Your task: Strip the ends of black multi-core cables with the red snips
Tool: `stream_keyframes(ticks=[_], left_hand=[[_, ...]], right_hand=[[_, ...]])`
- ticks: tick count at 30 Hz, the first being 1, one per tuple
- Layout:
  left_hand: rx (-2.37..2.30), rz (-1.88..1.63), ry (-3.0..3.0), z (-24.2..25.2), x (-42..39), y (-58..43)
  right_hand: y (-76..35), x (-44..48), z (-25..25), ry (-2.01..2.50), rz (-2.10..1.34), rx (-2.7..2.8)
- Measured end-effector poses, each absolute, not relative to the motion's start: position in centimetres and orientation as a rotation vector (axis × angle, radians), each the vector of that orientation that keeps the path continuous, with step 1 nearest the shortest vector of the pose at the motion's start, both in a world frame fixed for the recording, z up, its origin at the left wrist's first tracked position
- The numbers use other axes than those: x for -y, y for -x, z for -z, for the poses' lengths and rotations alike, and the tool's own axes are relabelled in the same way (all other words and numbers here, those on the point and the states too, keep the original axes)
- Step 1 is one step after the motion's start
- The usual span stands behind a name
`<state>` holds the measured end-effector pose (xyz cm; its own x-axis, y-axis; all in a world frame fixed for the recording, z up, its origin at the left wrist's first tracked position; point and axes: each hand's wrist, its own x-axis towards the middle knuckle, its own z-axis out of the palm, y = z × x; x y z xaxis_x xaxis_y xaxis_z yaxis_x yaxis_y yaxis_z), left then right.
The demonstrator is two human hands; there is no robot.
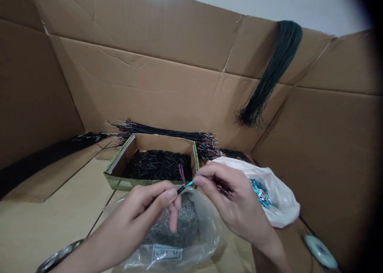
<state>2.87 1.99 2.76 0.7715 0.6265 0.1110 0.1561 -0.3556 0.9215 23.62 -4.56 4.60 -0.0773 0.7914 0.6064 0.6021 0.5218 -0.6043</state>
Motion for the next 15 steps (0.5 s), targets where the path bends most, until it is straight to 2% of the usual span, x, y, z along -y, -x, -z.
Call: stream_keyframes(ticks=[3, 9, 15], left_hand=[[-0.582, -0.528, -1.729, -2.52, -1.96, -3.05], [-0.686, -0.658, -1.810, -2.20, -1.70, -2.95], [-0.647, -0.633, -1.776, -2.19, -2.59, -2.78]], right_hand=[[-23.60, 4.15, -4.41, 1.167, -0.239, 1.769], [-23.25, 3.60, -4.14, 1.160, -0.302, 1.732], [-22.90, 3.81, -3.99, 1.137, -0.190, 1.782]])
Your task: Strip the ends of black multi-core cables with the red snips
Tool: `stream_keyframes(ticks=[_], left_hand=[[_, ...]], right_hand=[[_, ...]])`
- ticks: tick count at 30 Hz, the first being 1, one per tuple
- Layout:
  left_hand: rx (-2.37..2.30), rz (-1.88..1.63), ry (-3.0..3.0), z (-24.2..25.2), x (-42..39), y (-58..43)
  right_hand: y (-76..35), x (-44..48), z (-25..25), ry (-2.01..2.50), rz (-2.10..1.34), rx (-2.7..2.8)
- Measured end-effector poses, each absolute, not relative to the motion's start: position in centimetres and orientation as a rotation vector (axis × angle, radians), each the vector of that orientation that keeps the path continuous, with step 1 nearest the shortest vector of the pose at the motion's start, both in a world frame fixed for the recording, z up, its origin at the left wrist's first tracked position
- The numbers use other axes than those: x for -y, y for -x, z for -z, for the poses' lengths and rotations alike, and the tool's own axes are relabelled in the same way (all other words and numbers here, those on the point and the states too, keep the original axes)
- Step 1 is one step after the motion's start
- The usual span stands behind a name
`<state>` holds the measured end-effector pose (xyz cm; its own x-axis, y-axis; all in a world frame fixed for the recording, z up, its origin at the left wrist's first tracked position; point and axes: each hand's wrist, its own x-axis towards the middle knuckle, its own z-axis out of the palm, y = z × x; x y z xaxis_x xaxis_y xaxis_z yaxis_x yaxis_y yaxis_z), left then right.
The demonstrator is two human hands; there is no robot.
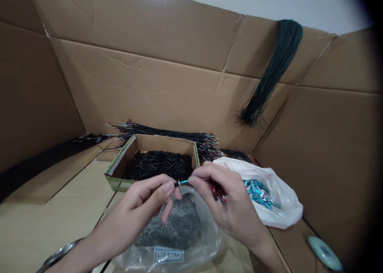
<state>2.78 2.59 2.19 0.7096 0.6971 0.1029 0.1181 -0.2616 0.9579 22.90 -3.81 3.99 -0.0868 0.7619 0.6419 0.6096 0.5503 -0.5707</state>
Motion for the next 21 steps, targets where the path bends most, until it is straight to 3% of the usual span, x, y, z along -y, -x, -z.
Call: stream_keyframes(ticks=[9, 21], left_hand=[[-0.773, -0.622, -2.251, -2.7, -2.3, -2.8], [-0.799, -0.571, -2.325, -2.6, -2.3, -2.9]], right_hand=[[-25.8, 6.3, -4.7, 1.540, -0.191, 1.893], [-25.4, 7.5, -4.9, 1.613, -0.073, 2.055]])
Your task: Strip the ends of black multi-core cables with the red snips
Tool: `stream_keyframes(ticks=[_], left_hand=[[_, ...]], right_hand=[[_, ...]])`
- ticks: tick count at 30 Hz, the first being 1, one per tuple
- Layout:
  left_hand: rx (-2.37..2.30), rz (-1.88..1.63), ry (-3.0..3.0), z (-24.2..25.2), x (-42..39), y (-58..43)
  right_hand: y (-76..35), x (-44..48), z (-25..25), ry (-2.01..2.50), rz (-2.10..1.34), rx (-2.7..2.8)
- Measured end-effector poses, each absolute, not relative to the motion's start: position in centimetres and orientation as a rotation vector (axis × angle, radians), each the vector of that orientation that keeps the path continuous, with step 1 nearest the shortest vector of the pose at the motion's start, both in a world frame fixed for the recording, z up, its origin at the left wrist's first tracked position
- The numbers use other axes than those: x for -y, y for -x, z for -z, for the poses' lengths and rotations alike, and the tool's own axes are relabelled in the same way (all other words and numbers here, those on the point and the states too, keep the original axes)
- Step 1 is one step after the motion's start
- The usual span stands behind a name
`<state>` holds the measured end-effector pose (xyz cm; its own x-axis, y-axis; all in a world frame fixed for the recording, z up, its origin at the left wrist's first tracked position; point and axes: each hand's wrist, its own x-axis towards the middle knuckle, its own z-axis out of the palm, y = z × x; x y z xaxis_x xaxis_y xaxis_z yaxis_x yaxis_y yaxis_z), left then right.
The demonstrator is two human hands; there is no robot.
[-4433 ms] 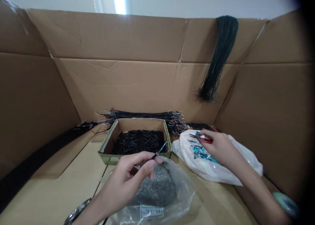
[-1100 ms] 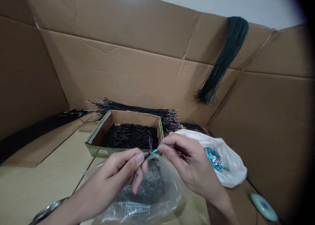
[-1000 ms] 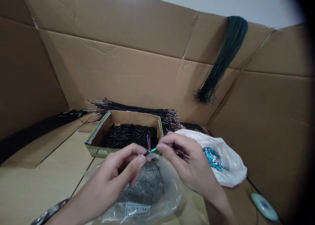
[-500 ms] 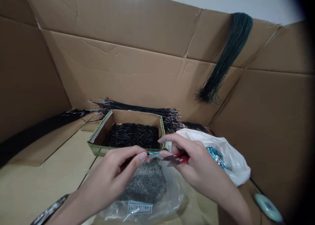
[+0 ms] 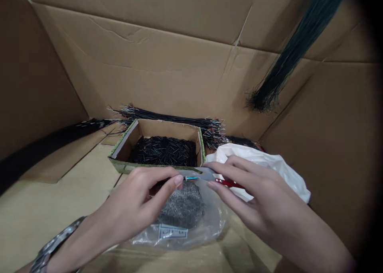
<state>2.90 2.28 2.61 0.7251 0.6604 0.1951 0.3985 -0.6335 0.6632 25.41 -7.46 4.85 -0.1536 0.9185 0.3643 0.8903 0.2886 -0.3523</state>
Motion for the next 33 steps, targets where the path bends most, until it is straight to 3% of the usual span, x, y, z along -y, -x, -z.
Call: stream_keyframes(ticks=[7, 24, 33], left_hand=[[-0.794, -0.555, -2.342, -2.4, -2.5, -2.9], [-0.788, -0.535, -2.345, -2.4, -2.3, -3.0], [-0.816, -0.460, -2.297, -2.3, -3.2, -2.3]], right_hand=[[-24.5, 7.7, -4.9, 1.502, 0.090, 2.076], [-24.4, 6.7, -5.1, 1.648, -0.156, 2.065], [-25.3, 5.5, -4.8, 1.438, -0.231, 2.194]])
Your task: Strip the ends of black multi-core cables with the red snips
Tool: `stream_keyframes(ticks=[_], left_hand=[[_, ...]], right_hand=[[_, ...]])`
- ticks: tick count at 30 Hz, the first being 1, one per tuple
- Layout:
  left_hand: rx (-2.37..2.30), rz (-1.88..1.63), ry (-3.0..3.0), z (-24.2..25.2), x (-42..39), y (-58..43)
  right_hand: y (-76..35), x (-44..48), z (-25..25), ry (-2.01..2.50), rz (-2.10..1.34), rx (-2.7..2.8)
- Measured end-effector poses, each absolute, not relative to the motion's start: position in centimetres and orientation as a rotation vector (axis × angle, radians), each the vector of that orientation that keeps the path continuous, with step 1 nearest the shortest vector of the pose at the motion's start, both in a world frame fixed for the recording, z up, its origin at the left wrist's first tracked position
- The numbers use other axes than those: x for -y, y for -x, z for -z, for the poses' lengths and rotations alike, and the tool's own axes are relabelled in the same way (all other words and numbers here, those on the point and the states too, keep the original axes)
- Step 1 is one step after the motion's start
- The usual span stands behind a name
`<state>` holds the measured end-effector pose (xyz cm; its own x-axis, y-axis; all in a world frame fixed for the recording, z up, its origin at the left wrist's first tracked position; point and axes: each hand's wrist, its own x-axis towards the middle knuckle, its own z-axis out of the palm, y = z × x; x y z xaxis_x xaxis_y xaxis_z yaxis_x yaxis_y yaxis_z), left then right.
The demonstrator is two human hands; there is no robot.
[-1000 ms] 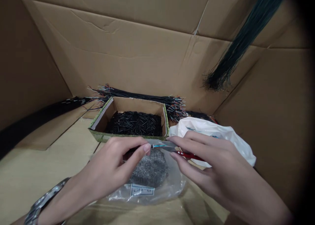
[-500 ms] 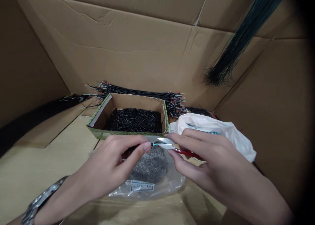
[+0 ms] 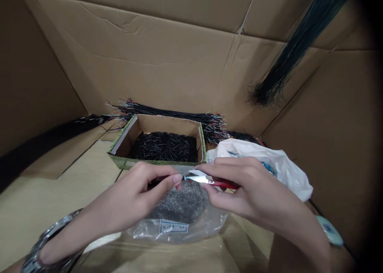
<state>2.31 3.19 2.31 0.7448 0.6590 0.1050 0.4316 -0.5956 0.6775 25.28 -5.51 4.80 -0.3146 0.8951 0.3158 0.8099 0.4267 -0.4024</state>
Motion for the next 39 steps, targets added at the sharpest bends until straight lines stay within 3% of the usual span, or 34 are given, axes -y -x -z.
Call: stream_keyframes(ticks=[14, 30, 39], left_hand=[[-0.807, -0.282, -2.076, -2.9, -4.2, -2.3], [-0.876, -0.316, -2.307, -3.0, -3.3, -2.5], [-0.903, -0.264, -2.427, -2.0, -3.5, -2.6]], right_hand=[[-24.8, 4.8, -4.4, 1.443, -0.187, 2.243], [-24.6, 4.6, -4.3, 1.550, -0.200, 2.288], [-23.3, 4.9, -4.2, 1.672, -0.013, 2.399]])
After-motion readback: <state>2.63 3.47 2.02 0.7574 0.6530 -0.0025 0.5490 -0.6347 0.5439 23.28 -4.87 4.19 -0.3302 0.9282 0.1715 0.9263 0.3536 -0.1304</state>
